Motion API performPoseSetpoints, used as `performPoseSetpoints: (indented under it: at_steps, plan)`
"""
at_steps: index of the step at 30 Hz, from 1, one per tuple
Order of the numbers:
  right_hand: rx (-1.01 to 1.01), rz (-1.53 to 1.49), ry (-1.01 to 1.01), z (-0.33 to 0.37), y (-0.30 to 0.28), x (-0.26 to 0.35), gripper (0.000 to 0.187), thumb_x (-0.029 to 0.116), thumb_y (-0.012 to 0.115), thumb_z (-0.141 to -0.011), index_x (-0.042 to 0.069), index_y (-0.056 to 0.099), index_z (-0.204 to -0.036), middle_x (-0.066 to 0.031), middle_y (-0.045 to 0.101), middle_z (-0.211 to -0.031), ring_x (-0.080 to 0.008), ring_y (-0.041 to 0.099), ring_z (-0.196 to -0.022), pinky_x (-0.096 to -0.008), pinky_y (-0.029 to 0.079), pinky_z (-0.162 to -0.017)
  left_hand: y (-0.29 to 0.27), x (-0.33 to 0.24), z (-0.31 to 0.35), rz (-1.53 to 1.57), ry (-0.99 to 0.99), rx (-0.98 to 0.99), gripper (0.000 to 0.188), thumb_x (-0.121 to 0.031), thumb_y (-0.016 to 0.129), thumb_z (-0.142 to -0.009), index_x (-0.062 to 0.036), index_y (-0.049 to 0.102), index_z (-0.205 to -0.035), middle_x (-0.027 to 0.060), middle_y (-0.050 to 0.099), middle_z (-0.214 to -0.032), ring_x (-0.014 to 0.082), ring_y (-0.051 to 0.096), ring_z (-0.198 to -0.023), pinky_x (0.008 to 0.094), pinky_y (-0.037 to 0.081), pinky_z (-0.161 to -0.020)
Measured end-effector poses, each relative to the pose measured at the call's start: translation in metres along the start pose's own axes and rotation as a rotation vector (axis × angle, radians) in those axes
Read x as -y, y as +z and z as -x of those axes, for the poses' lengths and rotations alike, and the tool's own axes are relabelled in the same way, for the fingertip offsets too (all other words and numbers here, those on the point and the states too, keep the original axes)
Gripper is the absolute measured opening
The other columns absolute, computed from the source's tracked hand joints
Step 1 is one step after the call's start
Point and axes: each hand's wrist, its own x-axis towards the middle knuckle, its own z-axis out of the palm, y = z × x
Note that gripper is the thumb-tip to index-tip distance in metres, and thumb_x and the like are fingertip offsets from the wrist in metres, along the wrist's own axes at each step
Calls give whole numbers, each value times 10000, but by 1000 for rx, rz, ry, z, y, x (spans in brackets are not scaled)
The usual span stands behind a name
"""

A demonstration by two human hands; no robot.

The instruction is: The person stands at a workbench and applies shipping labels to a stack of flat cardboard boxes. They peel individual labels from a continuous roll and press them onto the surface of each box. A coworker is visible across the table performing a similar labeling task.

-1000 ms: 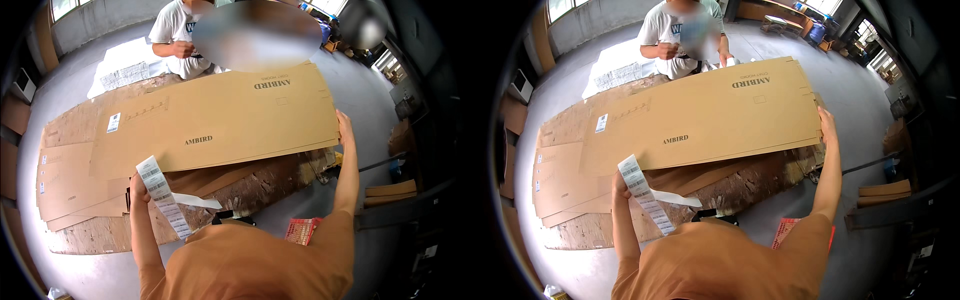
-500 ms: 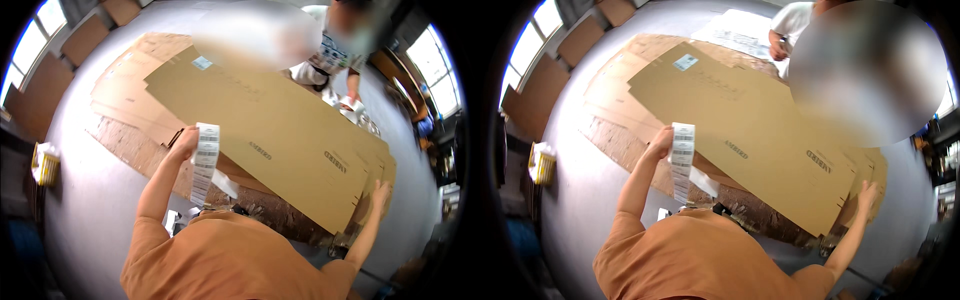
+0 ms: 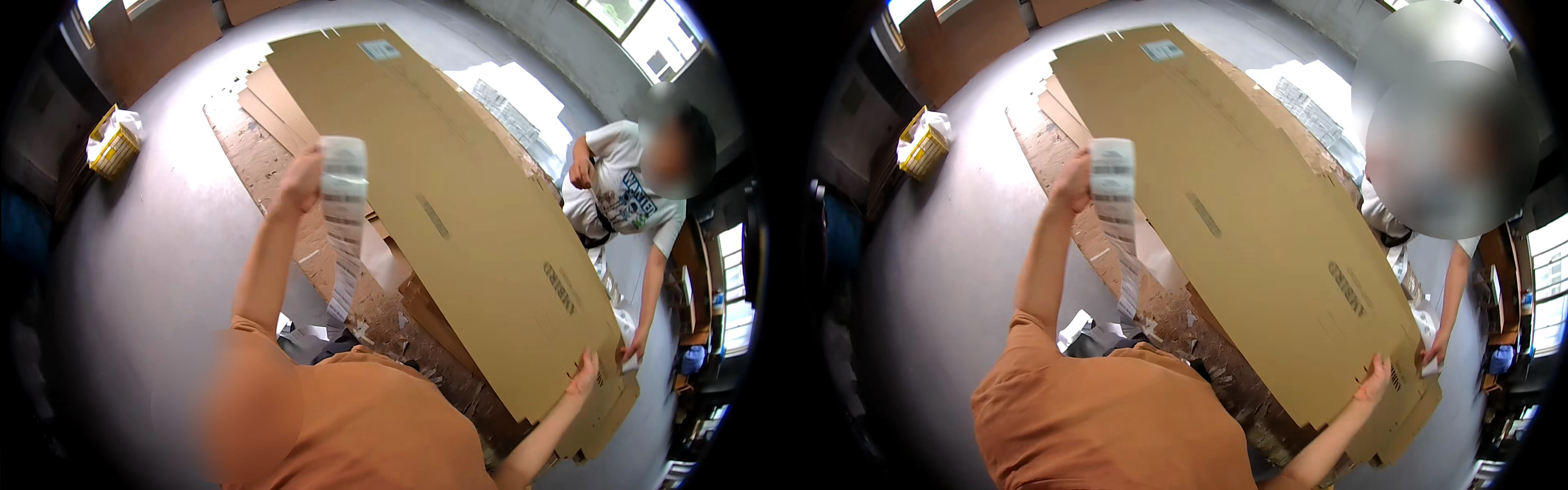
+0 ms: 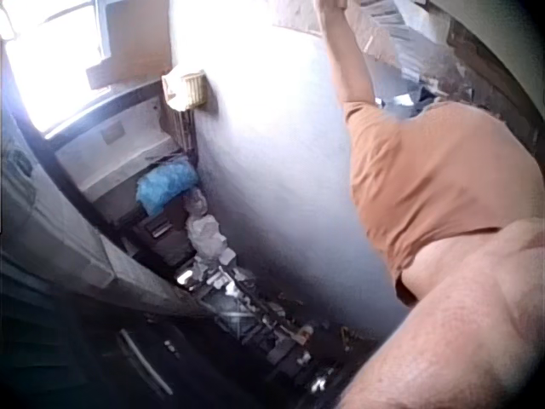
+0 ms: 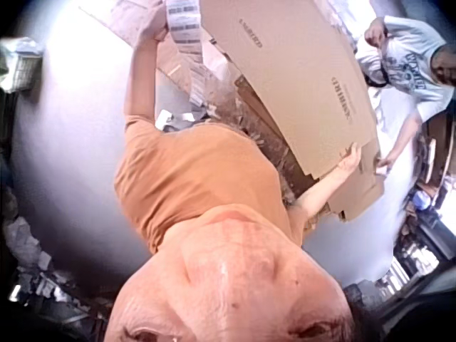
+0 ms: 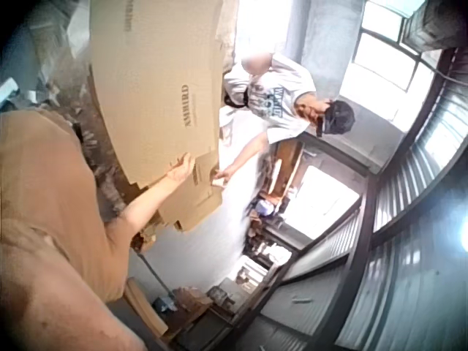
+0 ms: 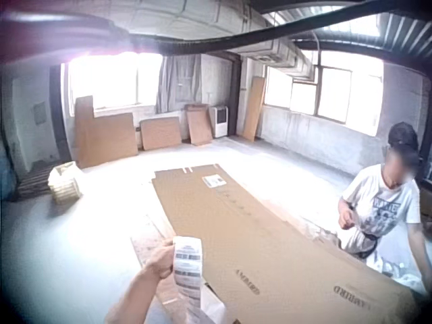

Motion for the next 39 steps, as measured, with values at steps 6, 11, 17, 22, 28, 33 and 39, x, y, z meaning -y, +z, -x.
performPoseSetpoints:
  at_steps: [6, 11, 17, 22, 28, 33, 39]
  plan:
    - [0, 3, -41, -7, 314, -10, 593, 170, 621, -866, -85, 363, -1335, -192, 444, -1350, -283, 483, -1194, -389, 436, -975, -117, -33, 53, -89, 264, -399, 241, -6, 533, -892, 22, 596, -1123, 99, 655, -943, 161, 645, -800, 263, 537, -684]
    - [135, -153, -29, -14, 508, -56, 460, 77, 546, -881, -100, 374, -1269, -236, 510, -1214, -313, 574, -1031, -390, 533, -817, -156, 1, 131, -577, 267, -395, 393, 162, 451, -783, -47, 682, -1022, 38, 643, -905, 117, 608, -775, 228, 502, -633]
    - [105, 59, -7, -19, 592, -90, 448, 45, 503, -880, -103, 360, -1278, -233, 502, -1237, -273, 588, -1029, -352, 543, -780, -138, -3, 176, -1035, 445, -230, 394, 222, 541, -601, -43, 692, -851, 73, 644, -935, 206, 635, -835, 277, 509, -680]
    - [309, 299, -264, -40, 579, -104, 549, 82, 558, -875, -90, 321, -1340, -212, 497, -1281, -282, 558, -1110, -359, 494, -897, -121, -14, 155, -1099, 614, -130, 277, 181, 577, -647, -21, 651, -821, 105, 678, -977, 223, 655, -876, 288, 530, -724]
    - [1223, 400, -353, 99, 486, -46, 607, 75, 541, -911, 27, 254, -1444, -123, 609, -1187, -186, 561, -1108, -353, 433, -963, -45, -31, 94, -756, 573, 96, 168, 119, 619, -722, -6, 641, -833, 94, 709, -875, 156, 672, -769, 263, 525, -668]
    - [936, 87, -127, 159, 415, -5, 505, 21, 650, -853, 11, 456, -1319, -34, 620, -980, -83, 588, -865, -221, 476, -781, 40, -21, 65, -754, 519, 336, 139, 62, 642, -751, -28, 647, -857, 60, 701, -818, 139, 661, -736, 256, 515, -667]
    - [678, 3, -146, 144, 331, 9, 307, -13, 626, -867, -23, 546, -1163, -56, 642, -933, -84, 603, -838, -226, 508, -747, 130, 21, 57, -479, 379, 691, 125, 24, 676, -757, -26, 652, -869, 54, 692, -809, 99, 635, -764, 254, 506, -700]
